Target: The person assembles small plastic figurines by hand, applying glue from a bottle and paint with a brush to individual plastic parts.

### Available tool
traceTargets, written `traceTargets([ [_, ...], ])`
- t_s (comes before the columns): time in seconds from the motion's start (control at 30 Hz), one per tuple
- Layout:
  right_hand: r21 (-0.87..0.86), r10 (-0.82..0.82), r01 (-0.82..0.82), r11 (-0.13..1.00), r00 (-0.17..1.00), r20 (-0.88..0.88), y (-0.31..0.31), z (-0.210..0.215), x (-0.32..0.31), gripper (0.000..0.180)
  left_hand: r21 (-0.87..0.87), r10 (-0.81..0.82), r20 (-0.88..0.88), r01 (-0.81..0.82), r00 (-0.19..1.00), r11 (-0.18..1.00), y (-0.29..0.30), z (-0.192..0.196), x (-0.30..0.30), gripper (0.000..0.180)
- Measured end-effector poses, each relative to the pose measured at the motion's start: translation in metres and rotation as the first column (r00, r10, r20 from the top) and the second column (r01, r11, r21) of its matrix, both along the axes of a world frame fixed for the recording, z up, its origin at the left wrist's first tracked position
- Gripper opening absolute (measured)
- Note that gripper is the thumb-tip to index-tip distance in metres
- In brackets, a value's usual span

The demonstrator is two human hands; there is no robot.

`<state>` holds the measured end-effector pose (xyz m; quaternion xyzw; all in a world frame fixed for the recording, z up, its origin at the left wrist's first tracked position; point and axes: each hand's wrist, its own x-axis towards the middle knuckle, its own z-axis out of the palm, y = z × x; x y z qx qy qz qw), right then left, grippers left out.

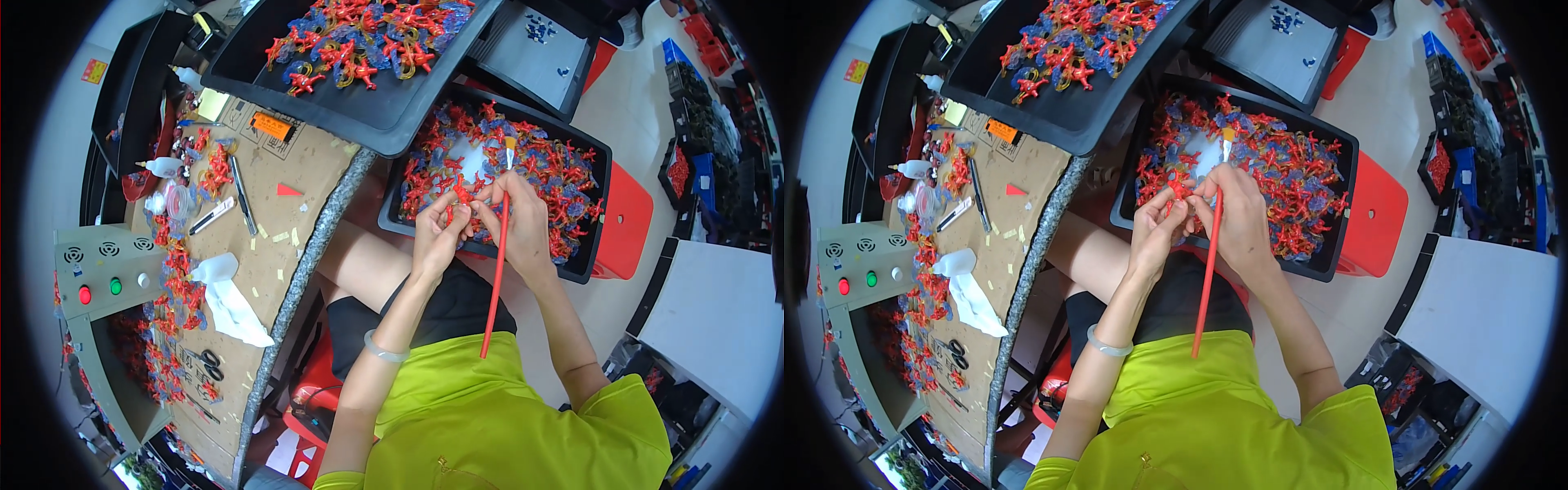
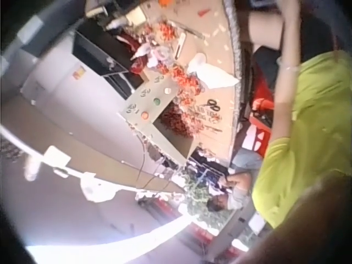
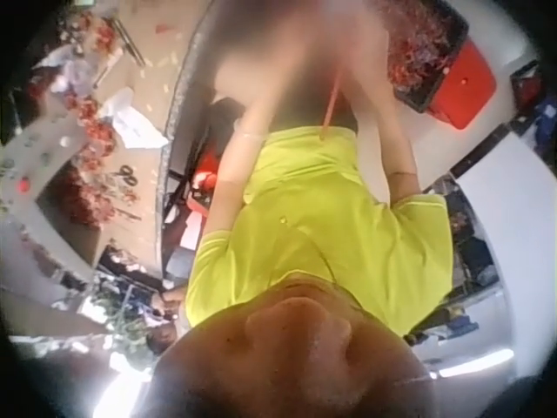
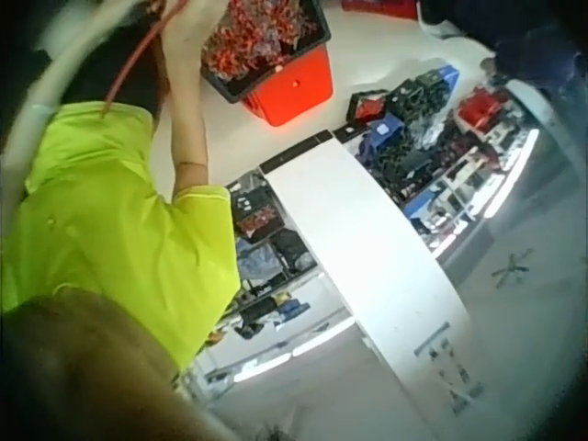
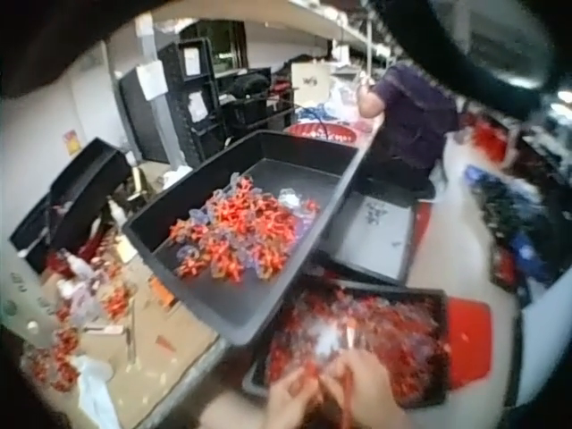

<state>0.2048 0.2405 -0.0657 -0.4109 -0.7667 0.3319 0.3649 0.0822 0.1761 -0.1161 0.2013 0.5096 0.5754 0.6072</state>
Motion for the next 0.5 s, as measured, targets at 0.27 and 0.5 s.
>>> traceTargets([
  [0.27, -0.109, 0.253, -0.256, 0.96, 0.966, -0.045, 0.017, 0.006, 0.009, 0.021, -0.007, -0.008, 0.057, 0.008, 0.998, 1.0, 0.001, 0.0, -0.002, 0.033],
  [0.5, -0.351, 0.337, -0.33, 0.876, 0.94, -0.041, 0.027, 0.002, 0.019, 0.021, -0.027, -0.098, 0.068, 0.1, 0.993, 0.995, 0.0, 0.006, -0.006, 0.023],
])
